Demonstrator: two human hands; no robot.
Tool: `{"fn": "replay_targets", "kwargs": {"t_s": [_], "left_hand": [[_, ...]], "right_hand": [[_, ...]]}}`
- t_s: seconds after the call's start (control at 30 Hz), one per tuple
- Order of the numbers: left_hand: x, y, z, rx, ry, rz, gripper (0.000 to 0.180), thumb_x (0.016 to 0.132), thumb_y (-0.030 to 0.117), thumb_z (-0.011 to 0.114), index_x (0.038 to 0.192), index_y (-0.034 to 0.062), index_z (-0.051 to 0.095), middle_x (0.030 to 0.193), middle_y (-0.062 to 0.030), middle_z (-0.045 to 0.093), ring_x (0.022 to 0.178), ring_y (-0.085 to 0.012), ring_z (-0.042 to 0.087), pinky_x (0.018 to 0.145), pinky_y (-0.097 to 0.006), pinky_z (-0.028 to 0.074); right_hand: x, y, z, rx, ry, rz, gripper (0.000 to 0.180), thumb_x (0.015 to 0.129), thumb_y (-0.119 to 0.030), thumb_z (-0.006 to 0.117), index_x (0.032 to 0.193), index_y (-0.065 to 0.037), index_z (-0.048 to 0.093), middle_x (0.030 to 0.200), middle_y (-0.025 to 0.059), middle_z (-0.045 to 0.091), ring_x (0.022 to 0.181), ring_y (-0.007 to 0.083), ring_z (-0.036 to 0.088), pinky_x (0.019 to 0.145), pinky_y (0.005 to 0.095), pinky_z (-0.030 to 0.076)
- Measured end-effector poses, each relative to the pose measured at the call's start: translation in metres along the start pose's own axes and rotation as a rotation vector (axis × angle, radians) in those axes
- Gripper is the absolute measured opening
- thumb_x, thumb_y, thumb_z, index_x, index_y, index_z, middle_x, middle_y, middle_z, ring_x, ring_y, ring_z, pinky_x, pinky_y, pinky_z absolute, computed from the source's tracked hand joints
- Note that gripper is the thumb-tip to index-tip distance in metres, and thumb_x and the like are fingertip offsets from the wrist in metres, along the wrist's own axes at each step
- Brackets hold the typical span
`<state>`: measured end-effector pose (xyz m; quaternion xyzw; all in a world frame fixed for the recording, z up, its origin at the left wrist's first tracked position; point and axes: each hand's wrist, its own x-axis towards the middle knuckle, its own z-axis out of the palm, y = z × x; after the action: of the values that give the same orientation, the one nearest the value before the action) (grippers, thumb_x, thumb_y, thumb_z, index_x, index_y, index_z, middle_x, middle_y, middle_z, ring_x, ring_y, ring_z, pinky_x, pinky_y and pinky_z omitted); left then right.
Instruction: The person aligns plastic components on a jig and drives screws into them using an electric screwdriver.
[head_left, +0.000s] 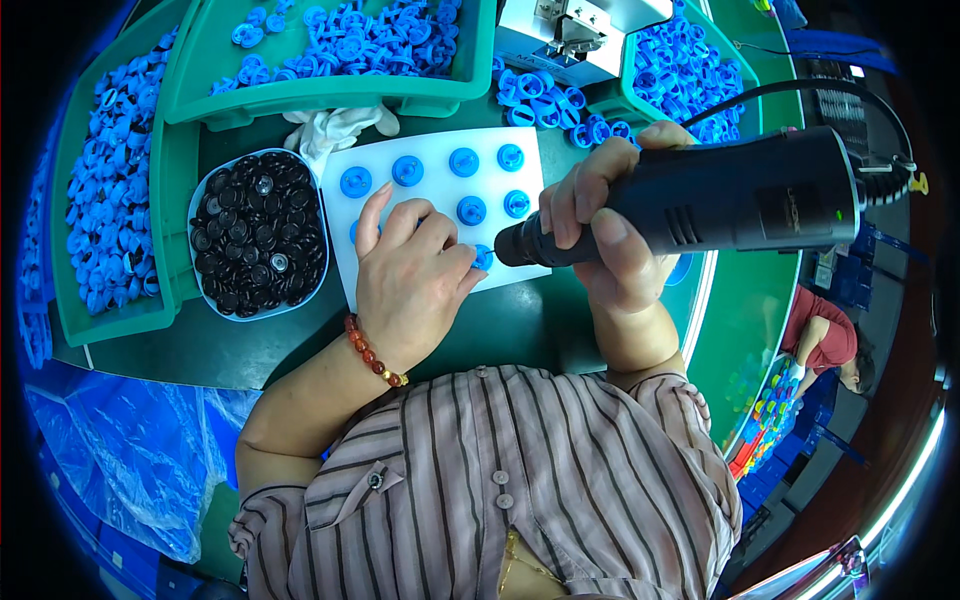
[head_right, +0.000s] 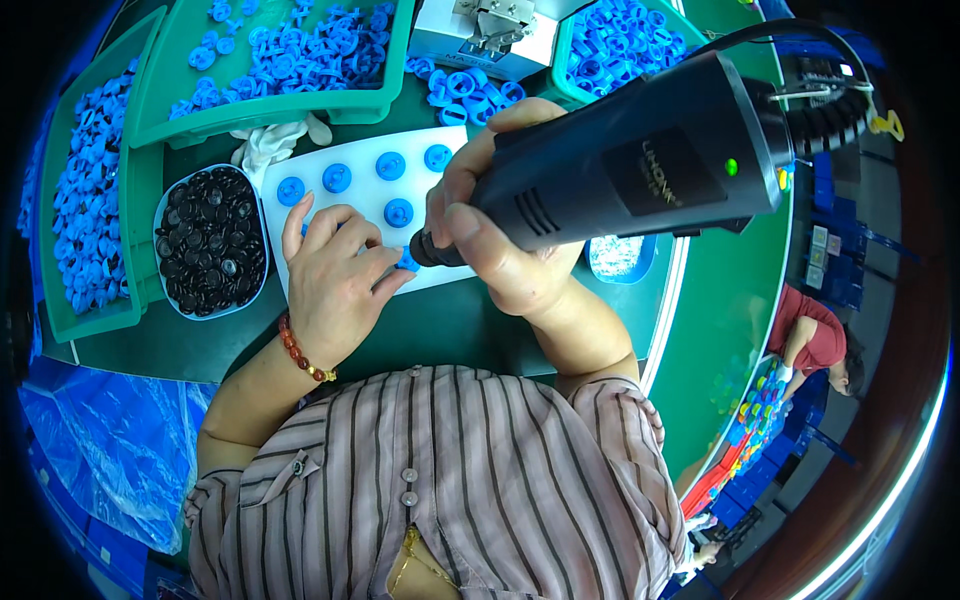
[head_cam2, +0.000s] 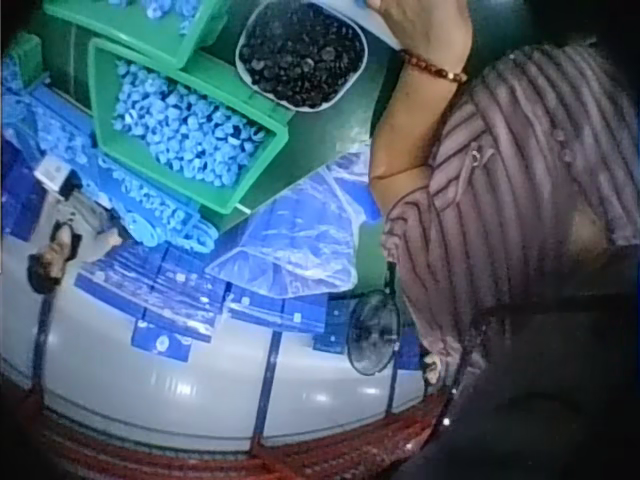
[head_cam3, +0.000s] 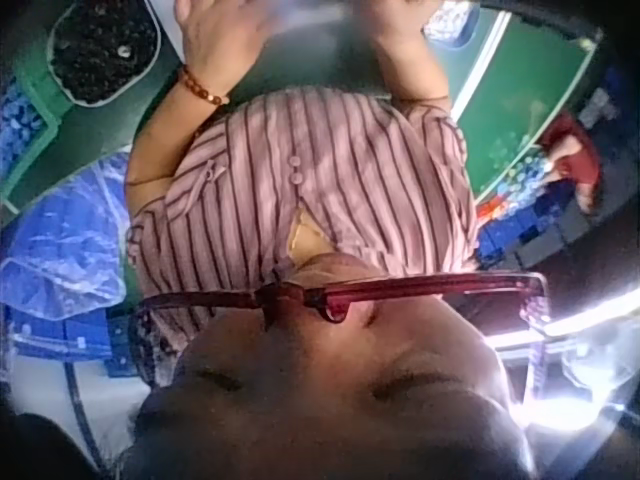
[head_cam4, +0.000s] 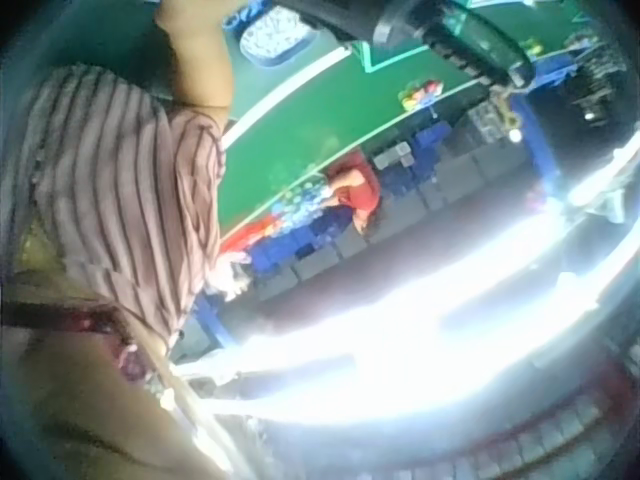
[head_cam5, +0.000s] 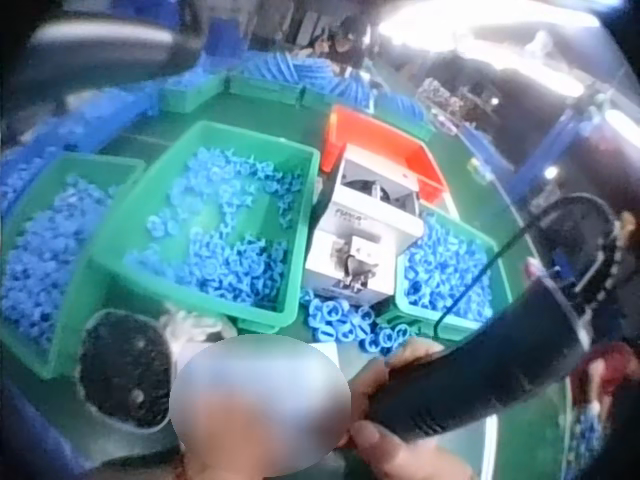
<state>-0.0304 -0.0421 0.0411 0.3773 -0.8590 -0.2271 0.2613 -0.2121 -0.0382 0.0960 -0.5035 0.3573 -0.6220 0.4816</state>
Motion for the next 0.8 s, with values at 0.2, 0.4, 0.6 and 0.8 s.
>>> {"fn": "replay_targets", "kwargs": {"t_s": [0.2,0.4,0.6,0.8], "left_hand": [[0.0,0.0,-0.001,0.0,0.007,0.009,0.016,0.062,0.019,0.079,0.072,0.0128,0.07,0.077,0.001,0.057,0.094,-0.0198,0.054,0.104,-0.047,0.025],[0.001,-0.001,0.002,-0.018,0.015,0.009,0.016,0.061,0.018,0.08,0.072,0.0123,0.07,0.077,0.0005,0.057,0.093,-0.0194,0.054,0.104,-0.047,0.026],[0.004,0.001,-0.003,-0.017,-0.026,0.013,0.017,0.062,0.017,0.08,0.074,0.0116,0.069,0.079,-0.0008,0.057,0.092,-0.0202,0.056,0.104,-0.047,0.026],[0.032,0.003,-0.028,0.021,0.024,0.041,0.024,0.069,0.013,0.076,0.091,0.0086,0.067,0.091,-0.0054,0.059,0.094,-0.0259,0.056,0.097,-0.045,0.036]], "right_hand": [[-0.01,-0.002,0.004,-0.1,-0.082,-0.054,0.059,0.081,-0.014,0.073,0.126,-0.016,0.035,0.078,0.0047,0.052,0.057,0.0154,0.054,0.058,0.0322,0.05],[0.004,-0.002,-0.007,0.129,0.096,-0.081,0.062,0.077,-0.01,0.066,0.127,-0.006,0.03,0.078,0.0089,0.053,0.059,0.0178,0.054,0.061,0.0362,0.05],[0.021,-0.015,-0.017,0.129,0.183,-0.161,0.06,0.079,-0.008,0.062,0.13,-0.006,0.031,0.076,0.0099,0.051,0.058,0.0185,0.054,0.061,0.0363,0.049],[0.047,-0.026,-0.032,0.011,0.269,-0.282,0.056,0.078,-0.007,0.059,0.127,-0.002,0.032,0.077,0.0112,0.054,0.059,0.0195,0.055,0.062,0.0387,0.049]]}}
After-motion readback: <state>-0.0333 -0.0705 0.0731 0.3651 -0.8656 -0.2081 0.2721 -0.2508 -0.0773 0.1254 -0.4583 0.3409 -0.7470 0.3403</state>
